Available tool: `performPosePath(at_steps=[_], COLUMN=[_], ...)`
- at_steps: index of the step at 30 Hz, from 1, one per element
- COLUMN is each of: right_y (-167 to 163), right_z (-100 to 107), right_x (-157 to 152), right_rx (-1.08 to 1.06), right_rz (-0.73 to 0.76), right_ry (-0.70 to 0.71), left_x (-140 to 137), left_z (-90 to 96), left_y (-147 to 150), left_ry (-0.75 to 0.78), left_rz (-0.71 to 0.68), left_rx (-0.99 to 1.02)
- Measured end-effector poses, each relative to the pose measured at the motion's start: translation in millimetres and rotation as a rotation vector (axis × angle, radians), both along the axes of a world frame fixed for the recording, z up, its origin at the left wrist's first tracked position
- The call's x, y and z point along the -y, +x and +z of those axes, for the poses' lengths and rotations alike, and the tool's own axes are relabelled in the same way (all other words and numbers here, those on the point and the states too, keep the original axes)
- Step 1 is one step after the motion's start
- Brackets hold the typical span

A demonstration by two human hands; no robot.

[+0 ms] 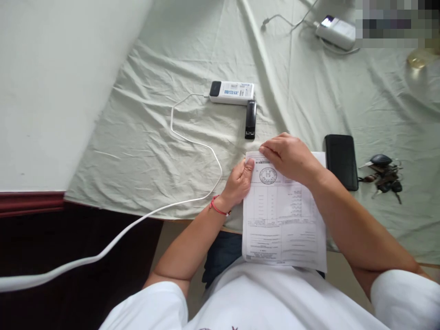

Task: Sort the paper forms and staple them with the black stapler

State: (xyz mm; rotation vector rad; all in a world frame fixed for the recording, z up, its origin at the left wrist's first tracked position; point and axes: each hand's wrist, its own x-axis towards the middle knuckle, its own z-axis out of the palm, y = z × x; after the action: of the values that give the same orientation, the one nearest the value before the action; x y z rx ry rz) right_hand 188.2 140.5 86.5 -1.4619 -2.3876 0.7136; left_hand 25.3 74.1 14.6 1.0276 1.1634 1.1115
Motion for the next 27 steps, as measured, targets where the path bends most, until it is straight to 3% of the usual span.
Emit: performPosePath(at_steps=[4,7,11,16,21,27], right_y=[5.1,4.4,-0.9,-11.5,-18.1,-20.2], right_z=[-5.7,-15.9,-28.3,-33.9,-36.7,-40.7], right_x=[-13.3,-25.9,-44.0,-61.2,-72.6,-82.3], right_rx=[-0.038,-0.052,0.028,0.133,0.149,0.201], right_rz=[-0.042,-0.046,-0.026,-0.011,-0.012,0.011], right_ry=[-0.186,-0.242,-0.197,-0.093,-0.045,0.004], left_x=[-1.6,-5.4,-16.7,-39.8,-65.6,-83.6], left_z=[2.9,5.0,11.5,20.6,15.5,13.4], left_y=[1.7,1.7,-1.7,-8.1,-10.8,-11.9], left_ry=[-0.101,-0.185,-0.247,-0.180,-0.092,-0.147], left_rz=[-0.011,0.064,0.128,0.062,0.102,0.080], left_rx=[0.096,0.128,-0.066,-0.447,-0.715,-0.722])
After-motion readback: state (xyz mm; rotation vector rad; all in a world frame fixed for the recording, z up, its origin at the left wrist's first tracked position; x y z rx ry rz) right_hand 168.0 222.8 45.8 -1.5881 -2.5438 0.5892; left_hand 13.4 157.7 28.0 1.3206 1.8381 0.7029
